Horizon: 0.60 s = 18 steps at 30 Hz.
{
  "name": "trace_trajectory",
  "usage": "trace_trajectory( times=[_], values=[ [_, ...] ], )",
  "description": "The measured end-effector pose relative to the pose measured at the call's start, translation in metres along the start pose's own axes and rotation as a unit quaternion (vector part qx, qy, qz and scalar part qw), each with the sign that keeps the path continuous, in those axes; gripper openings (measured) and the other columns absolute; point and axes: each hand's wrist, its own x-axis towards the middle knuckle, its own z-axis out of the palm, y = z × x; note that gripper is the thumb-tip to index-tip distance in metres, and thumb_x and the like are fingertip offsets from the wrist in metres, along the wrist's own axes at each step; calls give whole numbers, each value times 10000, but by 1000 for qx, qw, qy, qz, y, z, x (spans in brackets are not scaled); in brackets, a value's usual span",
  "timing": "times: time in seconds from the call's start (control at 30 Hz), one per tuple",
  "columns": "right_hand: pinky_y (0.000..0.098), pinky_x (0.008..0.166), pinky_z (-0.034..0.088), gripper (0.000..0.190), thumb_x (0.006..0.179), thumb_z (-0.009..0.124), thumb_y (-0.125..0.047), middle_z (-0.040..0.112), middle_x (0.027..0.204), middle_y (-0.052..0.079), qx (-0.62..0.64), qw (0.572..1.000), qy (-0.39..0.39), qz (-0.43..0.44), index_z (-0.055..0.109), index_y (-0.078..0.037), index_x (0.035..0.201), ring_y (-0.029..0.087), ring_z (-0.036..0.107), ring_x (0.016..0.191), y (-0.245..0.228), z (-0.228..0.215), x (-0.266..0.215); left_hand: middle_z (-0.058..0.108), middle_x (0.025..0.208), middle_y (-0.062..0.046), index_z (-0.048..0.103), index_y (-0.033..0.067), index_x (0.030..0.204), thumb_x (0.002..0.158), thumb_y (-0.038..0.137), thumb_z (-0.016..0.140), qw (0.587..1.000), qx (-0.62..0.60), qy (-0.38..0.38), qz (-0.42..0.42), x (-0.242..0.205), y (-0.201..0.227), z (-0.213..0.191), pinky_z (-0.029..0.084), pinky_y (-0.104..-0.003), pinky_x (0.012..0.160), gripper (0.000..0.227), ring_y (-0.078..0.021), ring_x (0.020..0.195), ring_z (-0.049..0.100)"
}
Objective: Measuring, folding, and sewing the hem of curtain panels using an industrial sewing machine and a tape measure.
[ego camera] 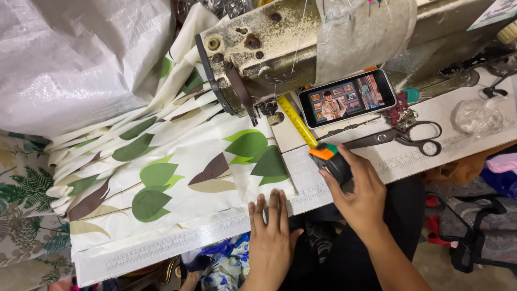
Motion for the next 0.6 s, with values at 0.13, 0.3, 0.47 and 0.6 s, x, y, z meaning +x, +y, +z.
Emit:
trace_trajectory(
  times=[0.13,0.3,0.47,0.6],
  values=[
    [256,855,500,452,762,770,-88,660,1077,143,72,987,23,139,613,28,1169,176,632,927,-11,-24,-11,403,1362,-157,292,-15,1424,841,504,552,1000,-26,13,2,0,-1,0,250,-535,1112,823,-423,1268,370],
    [246,794,521,582,660,828,-15,624,1088,190,92,972,64,207,582,69,1181,205,617,920,33,-43,-58,381,1387,-195,271,-36,1426,845,544,533,999,-39,5,2,0,0,0,220,-525,1128,862,-419,1313,325],
    [345,953,519,584,642,803,39,576,1122,227,148,969,83,179,519,93,1149,251,583,1030,89,-65,-87,413,1357,-192,291,-44,1416,901,509,488,995,-101,24,-6,-3,0,10,189,-551,1132,781,-379,1341,312],
    [334,927,559,648,587,747,18,576,1124,214,252,953,29,165,491,46,1181,255,612,1032,123,-80,-84,471,1358,-125,360,12,1408,957,451,466,992,-92,81,-17,-7,0,26,269,-472,1105,639,-279,1287,422]
  ],
)
